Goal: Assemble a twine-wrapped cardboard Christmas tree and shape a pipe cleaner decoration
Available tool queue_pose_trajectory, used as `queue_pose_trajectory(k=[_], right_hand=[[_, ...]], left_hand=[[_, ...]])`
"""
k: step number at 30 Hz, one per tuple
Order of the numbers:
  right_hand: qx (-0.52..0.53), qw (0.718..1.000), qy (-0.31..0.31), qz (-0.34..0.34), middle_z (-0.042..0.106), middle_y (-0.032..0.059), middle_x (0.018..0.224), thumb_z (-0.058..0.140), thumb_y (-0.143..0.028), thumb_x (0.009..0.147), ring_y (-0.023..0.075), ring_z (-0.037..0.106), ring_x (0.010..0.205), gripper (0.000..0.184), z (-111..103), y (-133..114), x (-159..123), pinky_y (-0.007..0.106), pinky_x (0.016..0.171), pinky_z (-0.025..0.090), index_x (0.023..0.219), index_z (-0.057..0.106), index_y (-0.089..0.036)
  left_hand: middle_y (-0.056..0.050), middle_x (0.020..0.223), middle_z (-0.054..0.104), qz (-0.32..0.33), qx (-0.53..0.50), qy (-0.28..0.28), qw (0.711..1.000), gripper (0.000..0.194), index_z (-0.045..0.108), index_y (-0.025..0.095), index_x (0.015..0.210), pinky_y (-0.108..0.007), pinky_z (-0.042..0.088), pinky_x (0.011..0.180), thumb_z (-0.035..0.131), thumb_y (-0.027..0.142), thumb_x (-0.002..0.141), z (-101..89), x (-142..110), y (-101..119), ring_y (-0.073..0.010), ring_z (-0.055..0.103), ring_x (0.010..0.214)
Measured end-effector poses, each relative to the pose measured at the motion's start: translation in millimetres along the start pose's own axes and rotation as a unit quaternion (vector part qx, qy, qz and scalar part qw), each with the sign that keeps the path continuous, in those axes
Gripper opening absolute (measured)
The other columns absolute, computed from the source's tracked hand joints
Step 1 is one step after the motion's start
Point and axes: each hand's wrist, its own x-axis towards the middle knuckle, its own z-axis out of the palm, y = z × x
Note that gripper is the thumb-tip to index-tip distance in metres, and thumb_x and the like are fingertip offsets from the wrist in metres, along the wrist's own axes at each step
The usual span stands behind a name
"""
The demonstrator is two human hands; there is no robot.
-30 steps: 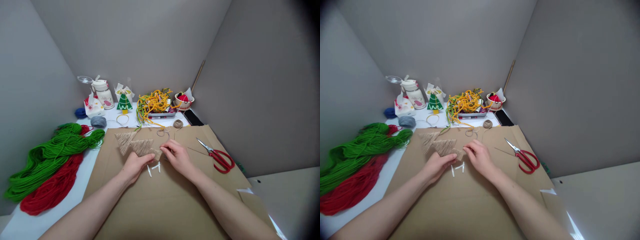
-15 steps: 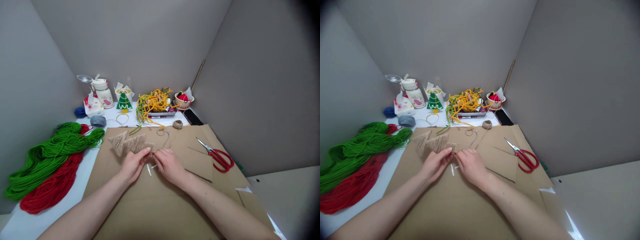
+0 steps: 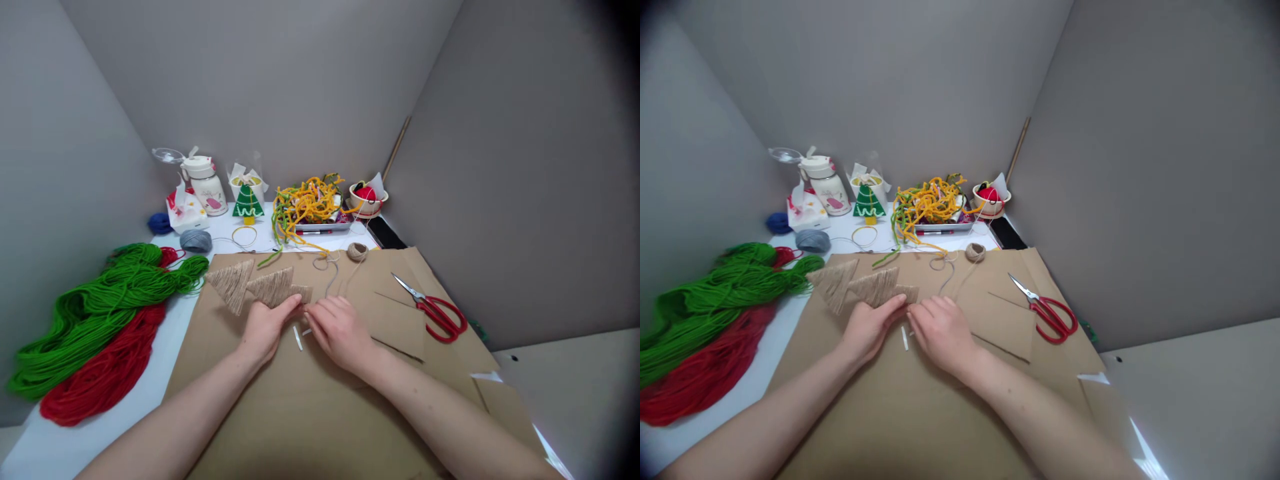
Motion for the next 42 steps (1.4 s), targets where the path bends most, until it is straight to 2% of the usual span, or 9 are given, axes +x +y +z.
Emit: queue_pose_trajectory(k=[4,9,13,19,25,35,42], right_hand=[[0.025,0.998,0.038,0.036,0.057,0.0064,0.075,0.041,-0.025,0.091,0.0168,0.048,0.073,0.020,-4,9,1,0.030,0.068,0.036,0.086,0.059,-0.016],[0.087,0.991,0.077,0.069,0.058,0.0066,0.081,0.045,-0.024,0.090,0.0179,0.051,0.080,0.015,-8,22,4,0.031,0.073,0.040,0.088,0.059,-0.018],[0.130,0.984,0.078,0.092,0.058,0.0055,0.082,0.046,-0.024,0.090,0.0170,0.052,0.081,0.013,-9,26,6,0.029,0.075,0.042,0.086,0.058,-0.019],[0.162,0.977,0.074,0.115,0.058,0.0049,0.079,0.047,-0.026,0.090,0.0168,0.053,0.080,0.015,-10,25,7,0.029,0.072,0.042,0.083,0.059,-0.019],[0.166,0.977,0.089,0.103,0.057,0.0049,0.077,0.047,-0.026,0.089,0.0166,0.052,0.077,0.015,-10,25,6,0.029,0.071,0.042,0.082,0.059,-0.019],[0.191,0.970,0.086,0.127,0.057,0.0039,0.077,0.048,-0.026,0.089,0.0154,0.051,0.076,0.015,-9,26,7,0.028,0.070,0.041,0.081,0.058,-0.018],[0.206,0.965,0.071,0.144,0.057,0.0033,0.076,0.044,-0.026,0.091,0.0148,0.053,0.075,0.018,-5,28,7,0.027,0.069,0.041,0.084,0.058,-0.019]], left_hand=[[-0.010,0.077,0.070,-0.017,0.048,-0.003,0.999,0.024,0.071,0.008,0.072,-0.034,0.053,0.076,0.078,0.026,0.058,-3.3,0,-1,-0.0175,0.064,0.071],[-0.012,0.086,0.071,-0.021,0.107,-0.038,0.993,0.030,0.071,0.010,0.083,-0.034,0.052,0.075,0.076,0.028,0.060,-6.3,-1,-1,-0.0193,0.064,0.075],[-0.011,0.088,0.070,-0.017,0.108,-0.070,0.992,0.030,0.070,0.011,0.088,-0.031,0.051,0.073,0.075,0.026,0.062,-4.7,-3,2,-0.0181,0.063,0.075],[-0.011,0.095,0.069,-0.041,0.071,-0.106,0.991,0.032,0.068,0.012,0.094,-0.033,0.050,0.078,0.073,0.021,0.064,-2.5,-3,5,-0.0182,0.063,0.079],[-0.008,0.086,0.069,-0.061,0.062,-0.104,0.991,0.026,0.068,0.012,0.088,-0.030,0.051,0.076,0.074,0.019,0.064,-1.8,-3,5,-0.0151,0.062,0.074],[-0.007,0.082,0.069,-0.077,0.059,-0.103,0.990,0.024,0.069,0.011,0.086,-0.027,0.051,0.072,0.075,0.020,0.063,-3.5,-2,5,-0.0140,0.063,0.070],[-0.007,0.076,0.070,-0.080,-0.005,-0.086,0.993,0.016,0.070,0.010,0.074,-0.024,0.051,0.071,0.076,0.019,0.061,-3.2,-4,6,-0.0127,0.063,0.069]])
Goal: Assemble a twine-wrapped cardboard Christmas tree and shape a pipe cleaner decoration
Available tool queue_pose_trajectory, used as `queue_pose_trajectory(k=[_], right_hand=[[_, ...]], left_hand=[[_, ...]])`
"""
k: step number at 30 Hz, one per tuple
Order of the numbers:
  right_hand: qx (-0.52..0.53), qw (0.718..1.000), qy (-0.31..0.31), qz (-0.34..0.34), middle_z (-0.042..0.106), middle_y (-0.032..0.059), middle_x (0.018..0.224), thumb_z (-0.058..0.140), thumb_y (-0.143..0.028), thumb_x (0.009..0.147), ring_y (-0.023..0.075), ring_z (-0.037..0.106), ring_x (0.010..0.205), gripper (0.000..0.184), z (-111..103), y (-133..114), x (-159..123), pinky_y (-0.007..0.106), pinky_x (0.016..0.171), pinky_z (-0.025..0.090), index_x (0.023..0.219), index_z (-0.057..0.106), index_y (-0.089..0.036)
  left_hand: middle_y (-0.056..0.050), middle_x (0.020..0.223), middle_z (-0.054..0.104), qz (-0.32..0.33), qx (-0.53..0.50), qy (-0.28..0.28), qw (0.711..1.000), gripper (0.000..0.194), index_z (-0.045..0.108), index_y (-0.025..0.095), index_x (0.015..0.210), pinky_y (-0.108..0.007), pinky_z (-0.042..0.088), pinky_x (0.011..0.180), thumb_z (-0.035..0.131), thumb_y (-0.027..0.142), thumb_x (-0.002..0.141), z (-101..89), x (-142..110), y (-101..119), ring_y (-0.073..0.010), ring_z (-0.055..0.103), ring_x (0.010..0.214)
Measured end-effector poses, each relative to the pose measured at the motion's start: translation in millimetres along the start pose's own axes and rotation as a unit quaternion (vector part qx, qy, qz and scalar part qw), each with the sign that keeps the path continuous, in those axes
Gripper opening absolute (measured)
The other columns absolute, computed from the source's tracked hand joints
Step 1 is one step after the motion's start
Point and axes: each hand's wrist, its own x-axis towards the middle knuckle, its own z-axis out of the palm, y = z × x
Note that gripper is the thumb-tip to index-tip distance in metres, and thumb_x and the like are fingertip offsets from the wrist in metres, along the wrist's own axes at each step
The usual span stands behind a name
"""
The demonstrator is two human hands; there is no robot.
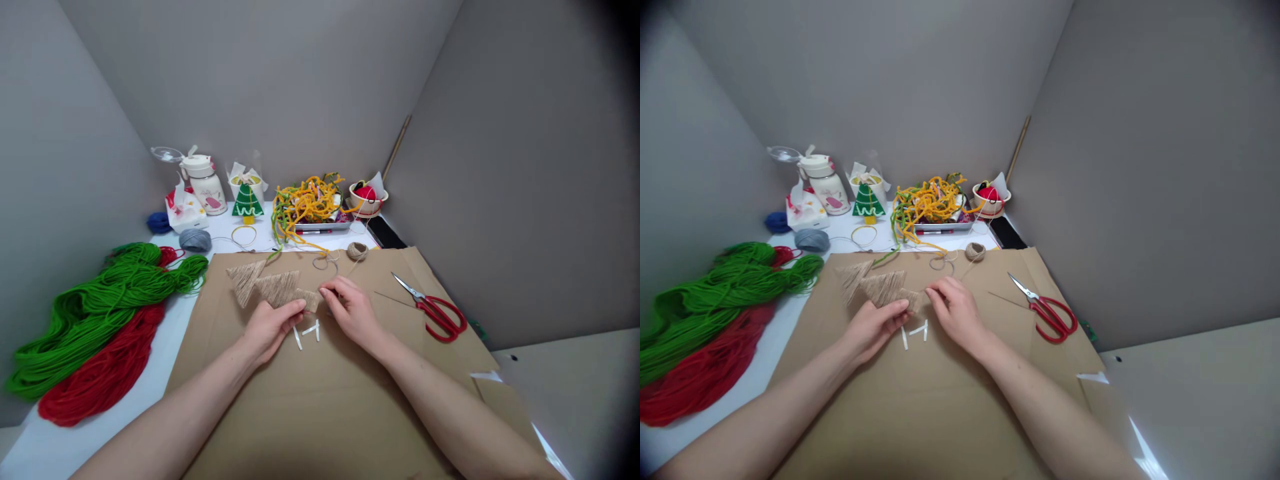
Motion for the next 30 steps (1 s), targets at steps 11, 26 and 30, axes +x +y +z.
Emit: queue_pose_trajectory(k=[11,26,30], right_hand=[[-0.170,0.977,-0.099,-0.085,0.058,0.0051,0.076,0.037,-0.026,0.093,0.0155,0.050,0.074,0.024,22,-13,-13,0.028,0.070,0.036,0.081,0.055,-0.017],[-0.198,0.971,-0.066,-0.117,0.058,0.0066,0.074,0.038,-0.025,0.092,0.0170,0.050,0.073,0.024,12,-18,-16,0.030,0.068,0.035,0.084,0.059,-0.016],[-0.179,0.978,-0.032,-0.104,0.058,0.0072,0.077,0.040,-0.025,0.092,0.0176,0.050,0.075,0.022,3,-13,-11,0.031,0.070,0.037,0.087,0.059,-0.016]], left_hand=[[-0.004,0.069,0.068,0.044,-0.093,0.036,0.994,0.014,0.069,0.010,0.069,-0.021,0.051,0.070,0.077,0.016,0.060,-1.3,4,-2,-0.0103,0.062,0.068],[-0.007,0.073,0.069,0.081,-0.021,0.085,0.993,0.022,0.069,0.009,0.072,-0.030,0.052,0.074,0.079,0.022,0.056,-0.8,6,-7,-0.0145,0.063,0.068],[-0.008,0.075,0.070,0.074,0.029,0.098,0.992,0.022,0.070,0.009,0.069,-0.030,0.053,0.073,0.079,0.025,0.056,-1.6,6,-6,-0.0159,0.064,0.069]])
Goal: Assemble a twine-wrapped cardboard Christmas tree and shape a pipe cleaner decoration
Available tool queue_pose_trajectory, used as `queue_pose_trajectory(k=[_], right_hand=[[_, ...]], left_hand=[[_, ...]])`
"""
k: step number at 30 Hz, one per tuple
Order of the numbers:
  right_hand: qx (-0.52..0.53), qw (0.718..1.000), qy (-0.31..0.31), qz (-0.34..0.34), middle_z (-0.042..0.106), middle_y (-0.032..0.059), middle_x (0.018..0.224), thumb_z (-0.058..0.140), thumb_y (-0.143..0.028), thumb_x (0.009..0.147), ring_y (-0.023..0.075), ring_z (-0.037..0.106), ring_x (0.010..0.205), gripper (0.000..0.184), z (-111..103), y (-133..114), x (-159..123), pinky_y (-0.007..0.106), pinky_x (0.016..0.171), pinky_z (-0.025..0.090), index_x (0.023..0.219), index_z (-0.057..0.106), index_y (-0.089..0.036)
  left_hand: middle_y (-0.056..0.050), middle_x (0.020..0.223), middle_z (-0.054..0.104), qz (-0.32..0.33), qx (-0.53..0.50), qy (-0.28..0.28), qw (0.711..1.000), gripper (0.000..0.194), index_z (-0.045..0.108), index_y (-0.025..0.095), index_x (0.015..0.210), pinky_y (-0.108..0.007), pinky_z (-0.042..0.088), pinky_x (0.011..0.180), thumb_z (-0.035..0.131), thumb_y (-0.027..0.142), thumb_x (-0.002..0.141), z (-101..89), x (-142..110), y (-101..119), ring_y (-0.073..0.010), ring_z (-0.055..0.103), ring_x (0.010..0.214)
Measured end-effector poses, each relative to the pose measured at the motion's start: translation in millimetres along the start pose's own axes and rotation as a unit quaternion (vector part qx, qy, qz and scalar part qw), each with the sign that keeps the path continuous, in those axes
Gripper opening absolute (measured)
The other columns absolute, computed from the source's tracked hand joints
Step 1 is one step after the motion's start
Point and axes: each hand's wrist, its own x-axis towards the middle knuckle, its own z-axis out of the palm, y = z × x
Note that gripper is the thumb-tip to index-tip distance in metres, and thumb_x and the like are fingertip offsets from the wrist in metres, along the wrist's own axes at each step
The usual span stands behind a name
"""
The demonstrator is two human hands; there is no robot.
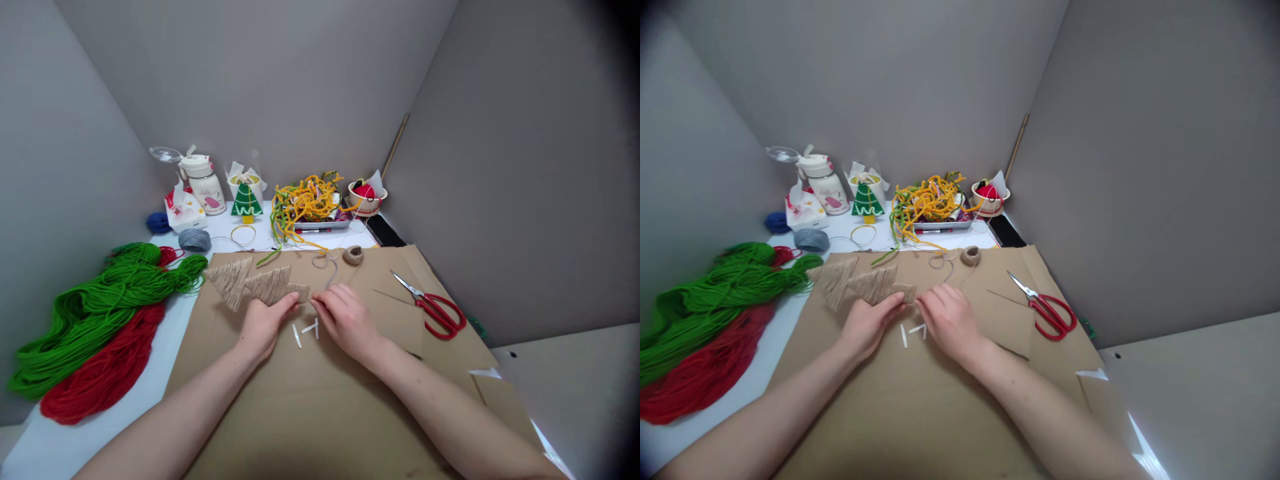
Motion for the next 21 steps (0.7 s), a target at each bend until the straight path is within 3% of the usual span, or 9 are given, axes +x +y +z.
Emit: queue_pose_trajectory(k=[6,11,21], right_hand=[[0.013,1.000,0.025,0.001,0.059,0.0076,0.081,0.043,-0.026,0.091,0.0185,0.050,0.079,0.019,-2,8,3,0.032,0.073,0.039,0.088,0.060,-0.018],[0.027,0.999,0.031,0.007,0.059,0.0078,0.083,0.044,-0.025,0.091,0.0186,0.051,0.080,0.018,-2,12,4,0.032,0.074,0.040,0.088,0.059,-0.017],[0.152,0.985,0.042,0.072,0.058,0.0041,0.078,0.046,-0.025,0.090,0.0159,0.052,0.077,0.015,1,19,9,0.029,0.071,0.041,0.085,0.059,-0.019]], left_hand=[[-0.011,0.074,0.070,-0.014,0.060,-0.020,0.998,0.023,0.071,0.010,0.069,-0.032,0.053,0.070,0.079,0.027,0.055,-1.9,-1,0,-0.0196,0.065,0.069],[-0.011,0.076,0.071,-0.013,0.074,-0.048,0.996,0.029,0.072,0.010,0.081,-0.033,0.052,0.070,0.078,0.026,0.057,-4.6,-1,-2,-0.0219,0.065,0.073],[-0.008,0.083,0.070,-0.052,0.029,-0.089,0.994,0.026,0.070,0.011,0.084,-0.026,0.051,0.071,0.076,0.023,0.062,-1.2,-4,4,-0.0150,0.064,0.073]])
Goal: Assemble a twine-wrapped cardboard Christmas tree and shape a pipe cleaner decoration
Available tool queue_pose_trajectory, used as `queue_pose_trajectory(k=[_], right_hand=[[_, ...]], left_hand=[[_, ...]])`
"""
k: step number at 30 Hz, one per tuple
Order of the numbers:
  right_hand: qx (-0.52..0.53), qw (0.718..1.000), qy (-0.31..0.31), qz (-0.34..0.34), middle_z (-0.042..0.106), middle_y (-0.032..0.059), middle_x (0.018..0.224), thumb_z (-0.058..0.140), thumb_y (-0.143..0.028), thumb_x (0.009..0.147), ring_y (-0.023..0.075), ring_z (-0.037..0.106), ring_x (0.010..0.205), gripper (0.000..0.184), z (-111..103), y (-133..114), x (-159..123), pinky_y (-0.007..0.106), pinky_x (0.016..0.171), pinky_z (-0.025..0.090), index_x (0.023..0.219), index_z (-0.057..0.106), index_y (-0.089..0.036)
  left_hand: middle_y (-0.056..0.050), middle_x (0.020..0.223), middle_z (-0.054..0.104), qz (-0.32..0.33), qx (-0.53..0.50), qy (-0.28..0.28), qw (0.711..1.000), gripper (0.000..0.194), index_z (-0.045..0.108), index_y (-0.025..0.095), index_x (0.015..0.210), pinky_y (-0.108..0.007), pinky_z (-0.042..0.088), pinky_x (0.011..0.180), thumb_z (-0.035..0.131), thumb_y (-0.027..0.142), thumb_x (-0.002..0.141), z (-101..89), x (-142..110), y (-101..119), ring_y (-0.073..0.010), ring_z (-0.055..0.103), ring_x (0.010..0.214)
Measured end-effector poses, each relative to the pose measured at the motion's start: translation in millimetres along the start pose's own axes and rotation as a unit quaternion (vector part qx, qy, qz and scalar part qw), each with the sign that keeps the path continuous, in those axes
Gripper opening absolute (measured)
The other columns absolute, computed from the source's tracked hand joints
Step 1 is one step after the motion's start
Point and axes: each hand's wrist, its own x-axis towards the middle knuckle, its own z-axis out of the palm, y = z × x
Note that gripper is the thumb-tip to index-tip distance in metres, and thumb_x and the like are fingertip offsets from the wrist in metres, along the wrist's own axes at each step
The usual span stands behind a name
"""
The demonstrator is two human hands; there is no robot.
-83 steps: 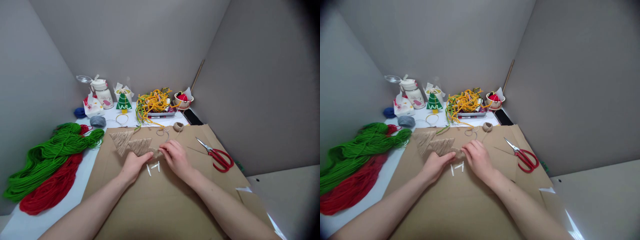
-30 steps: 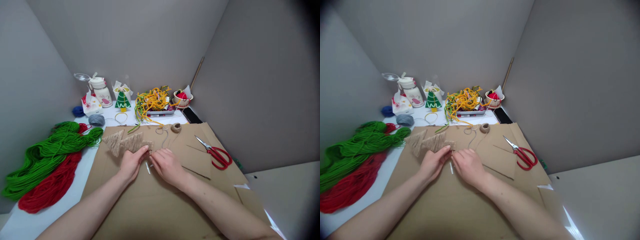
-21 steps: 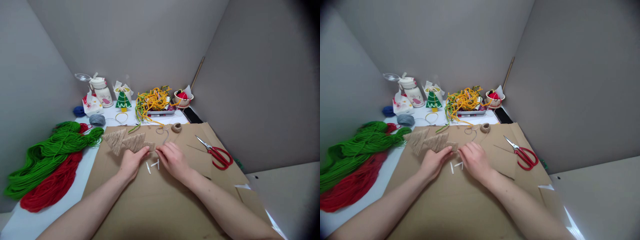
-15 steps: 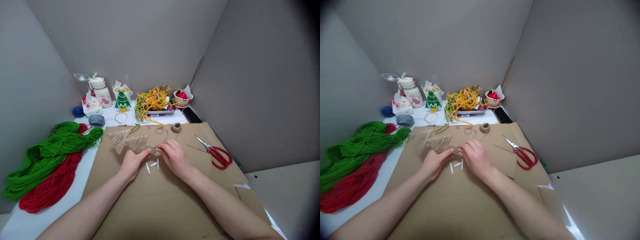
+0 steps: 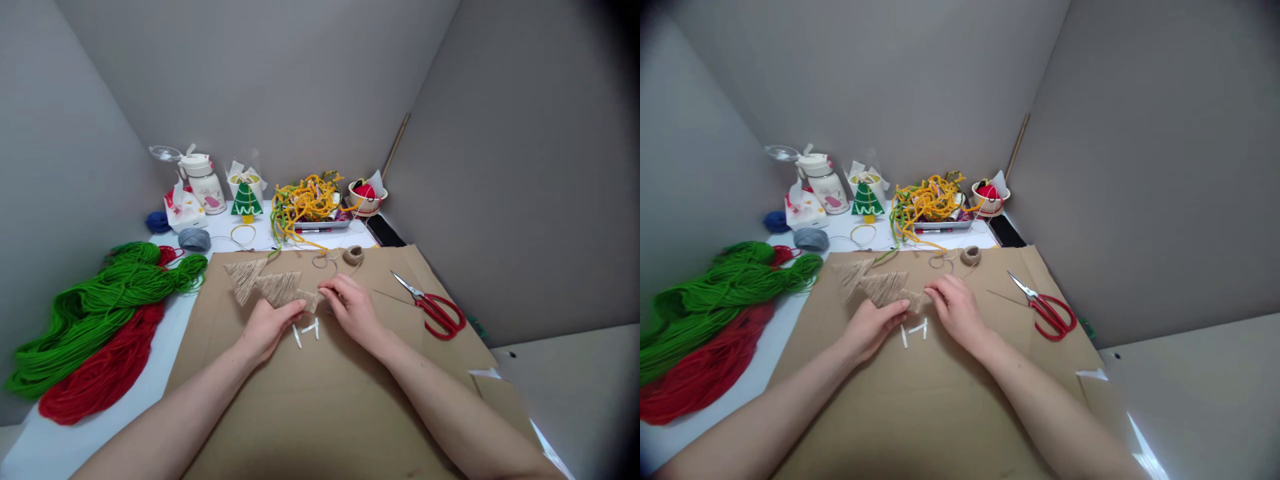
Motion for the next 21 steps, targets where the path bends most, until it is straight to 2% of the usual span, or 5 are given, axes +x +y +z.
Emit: queue_pose_trajectory(k=[9,16,21], right_hand=[[0.028,0.999,-0.019,0.037,0.061,0.0032,0.080,0.043,-0.026,0.092,0.0147,0.054,0.077,0.018,8,2,-3,0.026,0.071,0.041,0.086,0.058,-0.020],[-0.112,0.987,-0.110,-0.033,0.059,0.0045,0.073,0.037,-0.025,0.093,0.0152,0.051,0.070,0.024,19,-12,-11,0.027,0.067,0.037,0.078,0.055,-0.018],[-0.152,0.978,-0.126,-0.072,0.060,0.0053,0.075,0.036,-0.026,0.093,0.0154,0.050,0.073,0.025,21,-22,-18,0.028,0.069,0.035,0.080,0.055,-0.017]], left_hand=[[-0.005,0.072,0.069,-0.004,-0.078,0.004,0.997,0.013,0.070,0.009,0.070,-0.023,0.052,0.070,0.076,0.017,0.062,0.8,0,0,-0.0120,0.063,0.068],[-0.003,0.073,0.069,0.020,-0.129,0.011,0.991,0.014,0.070,0.011,0.075,-0.021,0.051,0.066,0.075,0.014,0.063,-1.3,3,0,-0.0106,0.061,0.068],[-0.003,0.067,0.066,0.034,-0.125,0.027,0.991,0.012,0.068,0.009,0.070,-0.020,0.049,0.064,0.075,0.016,0.062,-0.8,5,-1,-0.0094,0.059,0.065]])
